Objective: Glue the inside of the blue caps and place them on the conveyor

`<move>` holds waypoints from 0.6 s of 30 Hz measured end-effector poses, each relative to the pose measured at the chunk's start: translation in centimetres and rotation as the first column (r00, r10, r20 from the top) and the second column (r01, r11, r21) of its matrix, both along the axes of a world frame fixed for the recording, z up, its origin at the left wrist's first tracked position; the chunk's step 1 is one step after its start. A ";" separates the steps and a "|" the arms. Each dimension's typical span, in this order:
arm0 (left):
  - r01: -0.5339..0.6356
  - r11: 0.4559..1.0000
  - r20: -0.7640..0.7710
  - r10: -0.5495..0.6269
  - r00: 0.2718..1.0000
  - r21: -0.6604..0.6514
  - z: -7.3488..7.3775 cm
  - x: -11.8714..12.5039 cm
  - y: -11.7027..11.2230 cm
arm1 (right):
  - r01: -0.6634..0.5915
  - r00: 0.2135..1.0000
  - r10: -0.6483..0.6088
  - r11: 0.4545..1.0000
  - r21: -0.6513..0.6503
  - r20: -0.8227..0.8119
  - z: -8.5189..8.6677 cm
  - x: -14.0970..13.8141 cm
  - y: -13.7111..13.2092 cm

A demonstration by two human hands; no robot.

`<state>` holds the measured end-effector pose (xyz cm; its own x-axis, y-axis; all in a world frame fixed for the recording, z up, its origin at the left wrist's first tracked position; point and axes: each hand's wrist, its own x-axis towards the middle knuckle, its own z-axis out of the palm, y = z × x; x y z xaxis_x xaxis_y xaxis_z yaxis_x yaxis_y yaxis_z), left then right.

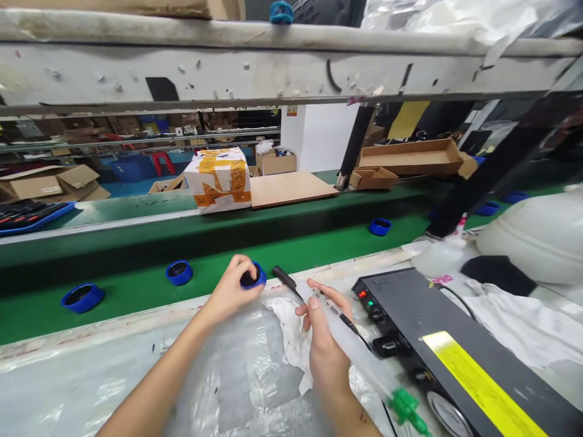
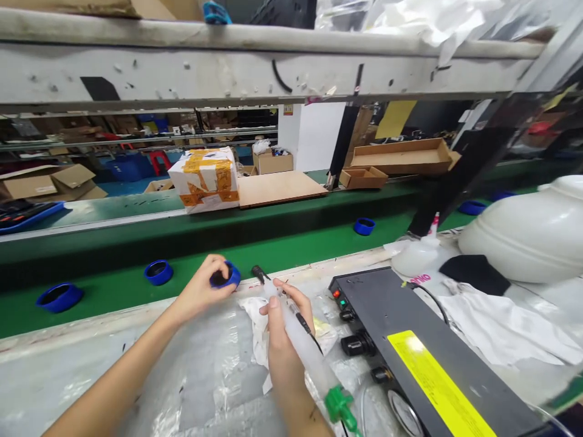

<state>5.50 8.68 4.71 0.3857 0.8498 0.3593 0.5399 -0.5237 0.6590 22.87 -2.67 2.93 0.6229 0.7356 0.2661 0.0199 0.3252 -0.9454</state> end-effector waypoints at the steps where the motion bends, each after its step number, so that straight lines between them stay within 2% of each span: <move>1: -0.004 1.000 0.026 0.004 1.000 -0.018 -0.6 -1.5 -1.4 | -0.038 0.999 0.038 0.999 0.006 -0.013 -0.2 -0.3 -0.1; 4: -0.020 0.992 0.050 0.027 0.998 -0.123 -2.8 -4.2 -5.0 | -0.173 0.985 0.173 0.985 0.014 -0.002 -0.8 -0.8 -0.8; 8: 0.034 0.976 0.096 -0.014 0.995 -0.217 -4.7 -4.6 -7.0 | -0.380 0.922 0.378 0.925 0.011 0.086 -1.2 -0.8 -1.5; 12: 0.079 0.956 0.164 -0.033 0.986 -0.284 -4.7 -4.5 -6.8 | -0.538 0.834 0.531 0.843 0.009 0.148 -0.9 -0.9 -1.8; 18: 0.138 0.963 0.100 -0.118 0.988 -0.232 -4.3 -4.3 -6.6 | -0.508 0.836 0.497 0.861 -0.015 0.233 -0.8 -1.7 -2.0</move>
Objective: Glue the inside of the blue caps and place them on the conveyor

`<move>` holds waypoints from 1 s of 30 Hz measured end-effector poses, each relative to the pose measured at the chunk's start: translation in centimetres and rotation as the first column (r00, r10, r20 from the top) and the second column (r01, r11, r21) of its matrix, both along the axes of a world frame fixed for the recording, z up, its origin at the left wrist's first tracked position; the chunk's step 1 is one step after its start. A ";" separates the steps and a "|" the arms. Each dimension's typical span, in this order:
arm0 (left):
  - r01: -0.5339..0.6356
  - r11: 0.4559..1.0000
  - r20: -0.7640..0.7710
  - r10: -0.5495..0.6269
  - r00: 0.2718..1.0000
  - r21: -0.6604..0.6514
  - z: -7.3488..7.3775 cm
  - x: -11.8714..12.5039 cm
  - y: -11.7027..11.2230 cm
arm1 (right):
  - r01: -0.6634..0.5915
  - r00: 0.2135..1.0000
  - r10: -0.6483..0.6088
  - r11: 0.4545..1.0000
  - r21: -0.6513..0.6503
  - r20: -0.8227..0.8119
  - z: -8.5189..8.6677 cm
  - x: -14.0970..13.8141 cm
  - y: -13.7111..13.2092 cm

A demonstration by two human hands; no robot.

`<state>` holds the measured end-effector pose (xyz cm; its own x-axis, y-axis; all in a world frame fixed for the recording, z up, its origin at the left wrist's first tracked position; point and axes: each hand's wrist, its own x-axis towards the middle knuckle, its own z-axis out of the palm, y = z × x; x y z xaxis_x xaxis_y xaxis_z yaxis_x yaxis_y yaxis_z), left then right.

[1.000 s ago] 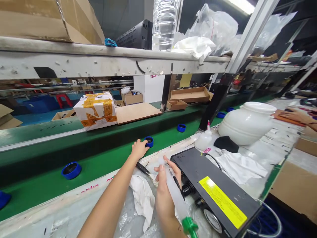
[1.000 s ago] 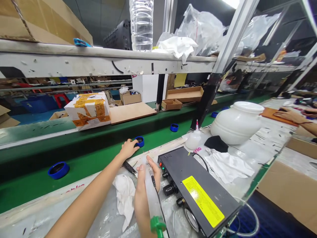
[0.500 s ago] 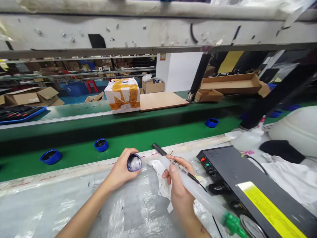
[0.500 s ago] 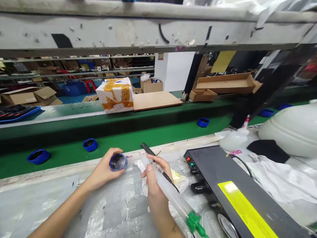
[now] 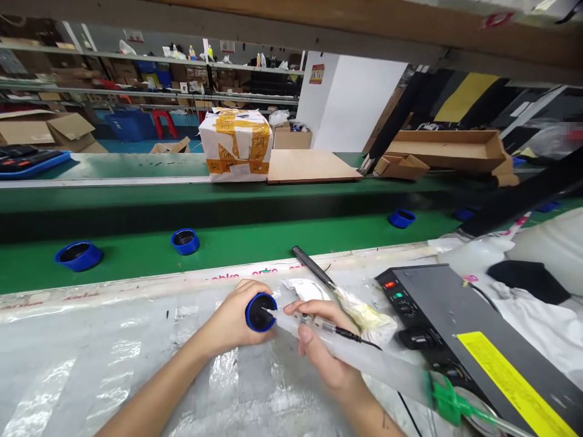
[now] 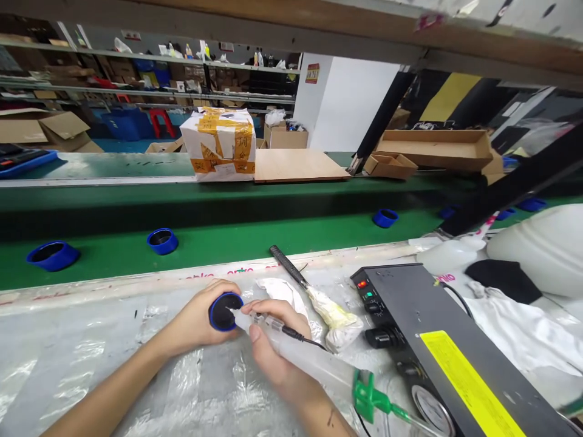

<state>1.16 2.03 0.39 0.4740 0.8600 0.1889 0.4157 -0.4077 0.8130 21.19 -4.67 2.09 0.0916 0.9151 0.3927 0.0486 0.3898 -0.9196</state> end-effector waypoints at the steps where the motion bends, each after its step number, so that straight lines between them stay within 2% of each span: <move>1: 0.020 1.000 -0.002 -0.020 1.000 0.002 0.0 0.0 0.0 | -0.002 1.000 0.002 1.000 0.004 0.010 -0.1 -0.1 0.0; 11: 0.146 0.989 0.014 -0.146 0.989 0.021 -0.5 -0.4 0.1 | 0.071 0.997 -0.072 0.997 0.044 0.019 -0.4 -0.4 0.1; 30: 0.126 0.989 -0.019 -0.125 0.992 0.071 0.1 -0.2 -0.2 | 0.135 0.991 -0.135 0.991 0.007 0.009 0.0 -0.4 0.2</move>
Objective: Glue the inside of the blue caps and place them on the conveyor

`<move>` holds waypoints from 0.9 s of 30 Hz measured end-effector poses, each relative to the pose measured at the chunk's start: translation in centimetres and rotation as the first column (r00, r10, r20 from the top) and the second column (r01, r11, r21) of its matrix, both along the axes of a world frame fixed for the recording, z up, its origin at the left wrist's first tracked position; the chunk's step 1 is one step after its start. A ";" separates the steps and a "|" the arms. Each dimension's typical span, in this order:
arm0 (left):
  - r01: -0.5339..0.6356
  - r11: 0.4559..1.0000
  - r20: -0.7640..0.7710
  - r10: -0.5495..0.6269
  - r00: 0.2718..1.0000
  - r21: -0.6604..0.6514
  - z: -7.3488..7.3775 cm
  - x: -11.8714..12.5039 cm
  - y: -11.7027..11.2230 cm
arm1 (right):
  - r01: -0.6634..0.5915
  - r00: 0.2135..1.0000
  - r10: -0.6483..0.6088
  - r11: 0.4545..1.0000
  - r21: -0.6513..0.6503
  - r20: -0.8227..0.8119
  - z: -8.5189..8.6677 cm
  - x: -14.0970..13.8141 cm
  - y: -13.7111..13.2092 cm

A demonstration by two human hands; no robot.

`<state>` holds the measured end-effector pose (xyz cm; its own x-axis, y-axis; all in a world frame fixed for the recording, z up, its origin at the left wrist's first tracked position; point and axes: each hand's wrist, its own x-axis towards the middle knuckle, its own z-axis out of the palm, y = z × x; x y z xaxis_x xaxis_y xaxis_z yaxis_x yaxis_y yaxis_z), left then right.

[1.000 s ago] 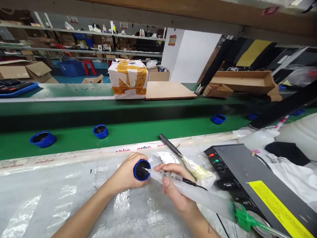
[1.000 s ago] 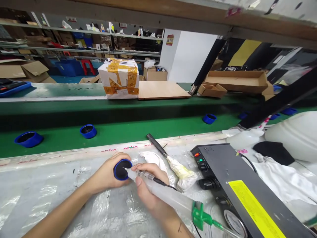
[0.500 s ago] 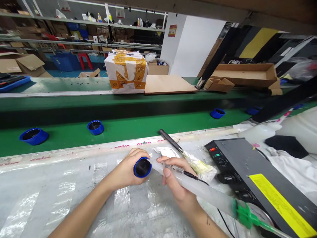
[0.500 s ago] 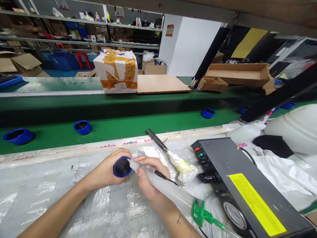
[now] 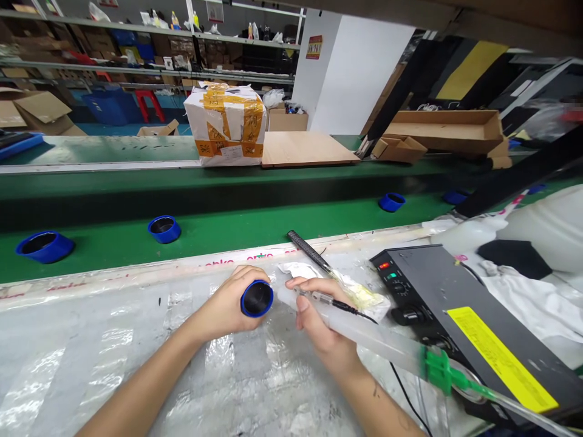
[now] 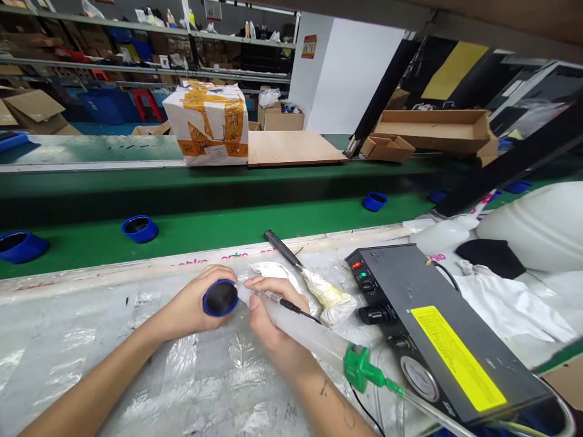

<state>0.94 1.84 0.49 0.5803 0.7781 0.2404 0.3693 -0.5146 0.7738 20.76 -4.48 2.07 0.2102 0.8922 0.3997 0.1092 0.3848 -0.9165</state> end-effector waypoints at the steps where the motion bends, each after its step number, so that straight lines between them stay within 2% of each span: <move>1: -0.001 1.000 -0.001 0.001 1.000 0.003 0.0 0.0 0.0 | 0.009 1.000 -0.009 1.000 -0.004 -0.002 0.1 -0.1 0.0; 5: -0.021 1.000 -0.009 0.021 1.000 0.004 0.0 0.1 0.0 | 0.036 0.999 -0.036 0.999 -0.004 0.002 0.2 -0.3 -0.2; 13: -0.031 0.999 -0.004 0.031 0.999 -0.011 0.2 0.3 0.0 | -0.027 0.995 0.023 0.999 0.034 0.100 0.4 0.6 -0.2; 18: -0.034 0.999 0.006 0.034 0.999 -0.017 0.2 0.2 0.0 | -0.042 0.986 0.024 0.993 0.107 0.163 0.8 0.7 -0.2; 27: -0.032 0.999 0.007 0.032 0.999 -0.012 -0.3 0.2 0.1 | -0.061 0.976 0.042 0.995 0.082 0.214 0.7 0.9 -0.5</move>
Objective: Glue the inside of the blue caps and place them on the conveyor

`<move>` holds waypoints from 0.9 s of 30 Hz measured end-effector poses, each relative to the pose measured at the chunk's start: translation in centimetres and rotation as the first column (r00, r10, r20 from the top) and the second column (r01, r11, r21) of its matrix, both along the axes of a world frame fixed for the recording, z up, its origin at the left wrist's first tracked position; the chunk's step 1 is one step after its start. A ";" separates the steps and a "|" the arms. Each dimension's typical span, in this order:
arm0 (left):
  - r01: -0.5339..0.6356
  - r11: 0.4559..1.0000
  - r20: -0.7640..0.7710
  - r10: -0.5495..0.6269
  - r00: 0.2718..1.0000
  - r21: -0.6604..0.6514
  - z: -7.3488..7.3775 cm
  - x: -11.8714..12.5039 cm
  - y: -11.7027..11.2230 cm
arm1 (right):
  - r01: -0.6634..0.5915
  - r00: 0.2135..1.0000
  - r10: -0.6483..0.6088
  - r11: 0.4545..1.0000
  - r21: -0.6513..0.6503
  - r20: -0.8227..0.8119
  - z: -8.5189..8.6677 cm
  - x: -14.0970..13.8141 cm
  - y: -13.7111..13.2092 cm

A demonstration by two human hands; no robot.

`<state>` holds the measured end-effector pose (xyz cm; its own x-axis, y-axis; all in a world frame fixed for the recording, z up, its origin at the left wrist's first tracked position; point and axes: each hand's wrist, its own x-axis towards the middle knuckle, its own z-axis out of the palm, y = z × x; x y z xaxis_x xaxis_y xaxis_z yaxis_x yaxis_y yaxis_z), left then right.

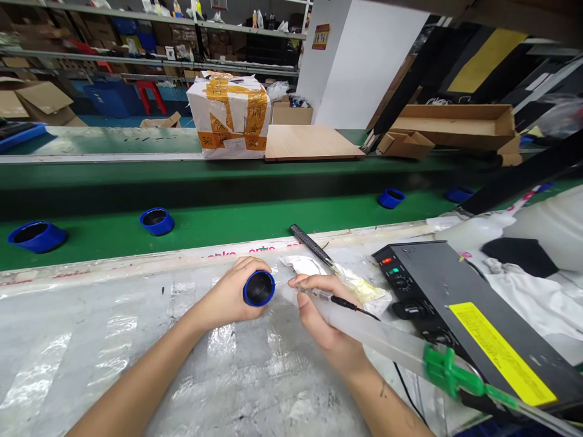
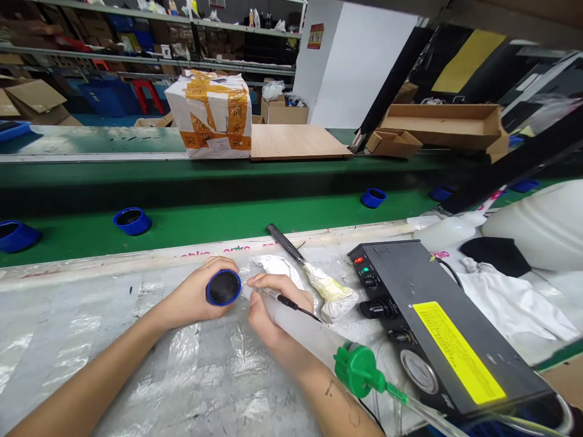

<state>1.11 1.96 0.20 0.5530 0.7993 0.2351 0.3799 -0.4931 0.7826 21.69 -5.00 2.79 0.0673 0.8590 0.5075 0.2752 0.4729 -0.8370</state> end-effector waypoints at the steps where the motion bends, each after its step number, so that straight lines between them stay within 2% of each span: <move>1: -0.001 1.000 0.000 0.001 1.000 -0.001 0.0 0.0 0.0 | -0.002 1.000 0.002 1.000 -0.001 -0.001 0.0 0.0 0.0; 27: 0.034 0.999 0.012 -0.033 0.999 -0.022 0.4 0.0 0.0 | -0.019 0.998 0.020 1.000 -0.025 0.058 1.1 -0.3 -0.3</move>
<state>1.15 1.98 0.56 0.5770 0.7854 0.2243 0.3546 -0.4882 0.7974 21.41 -5.31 3.85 0.0211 0.8720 0.4891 0.3150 0.4585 -0.8310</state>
